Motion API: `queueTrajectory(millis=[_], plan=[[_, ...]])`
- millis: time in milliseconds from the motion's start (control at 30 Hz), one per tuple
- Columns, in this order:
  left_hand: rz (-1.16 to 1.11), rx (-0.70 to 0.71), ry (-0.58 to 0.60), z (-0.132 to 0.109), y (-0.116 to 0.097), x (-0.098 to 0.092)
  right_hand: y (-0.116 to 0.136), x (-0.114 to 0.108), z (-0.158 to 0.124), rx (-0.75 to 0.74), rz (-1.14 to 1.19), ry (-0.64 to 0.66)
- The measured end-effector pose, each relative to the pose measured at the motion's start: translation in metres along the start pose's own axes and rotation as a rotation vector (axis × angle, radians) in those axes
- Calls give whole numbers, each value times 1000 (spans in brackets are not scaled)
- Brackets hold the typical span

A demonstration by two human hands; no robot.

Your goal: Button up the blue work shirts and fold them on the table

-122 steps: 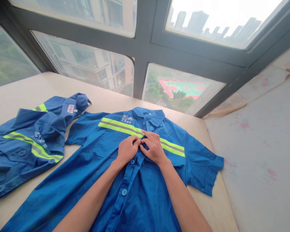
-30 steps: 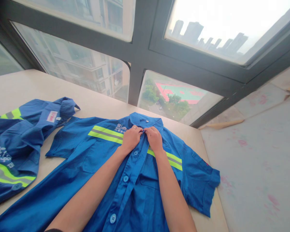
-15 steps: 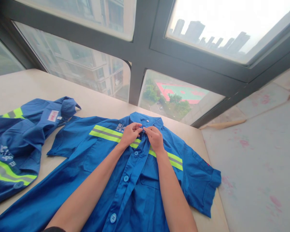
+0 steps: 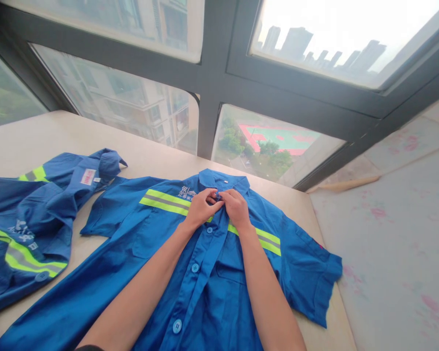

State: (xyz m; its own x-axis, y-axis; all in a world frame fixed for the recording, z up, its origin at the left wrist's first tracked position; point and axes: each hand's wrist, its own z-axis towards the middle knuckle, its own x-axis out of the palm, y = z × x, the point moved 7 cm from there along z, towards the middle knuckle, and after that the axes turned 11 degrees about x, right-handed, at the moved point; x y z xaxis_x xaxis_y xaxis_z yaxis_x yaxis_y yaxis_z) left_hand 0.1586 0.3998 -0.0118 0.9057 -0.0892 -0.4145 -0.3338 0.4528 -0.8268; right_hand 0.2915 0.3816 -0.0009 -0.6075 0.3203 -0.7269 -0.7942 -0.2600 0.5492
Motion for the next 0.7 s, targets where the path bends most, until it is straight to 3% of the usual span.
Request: queueTrajectory(millis=[300, 700], plan=[[196, 32, 55, -2, -5, 4, -3, 5, 0, -6, -20, 38], [291, 77, 66, -4, -9, 8, -4, 9, 0, -83, 78, 98]])
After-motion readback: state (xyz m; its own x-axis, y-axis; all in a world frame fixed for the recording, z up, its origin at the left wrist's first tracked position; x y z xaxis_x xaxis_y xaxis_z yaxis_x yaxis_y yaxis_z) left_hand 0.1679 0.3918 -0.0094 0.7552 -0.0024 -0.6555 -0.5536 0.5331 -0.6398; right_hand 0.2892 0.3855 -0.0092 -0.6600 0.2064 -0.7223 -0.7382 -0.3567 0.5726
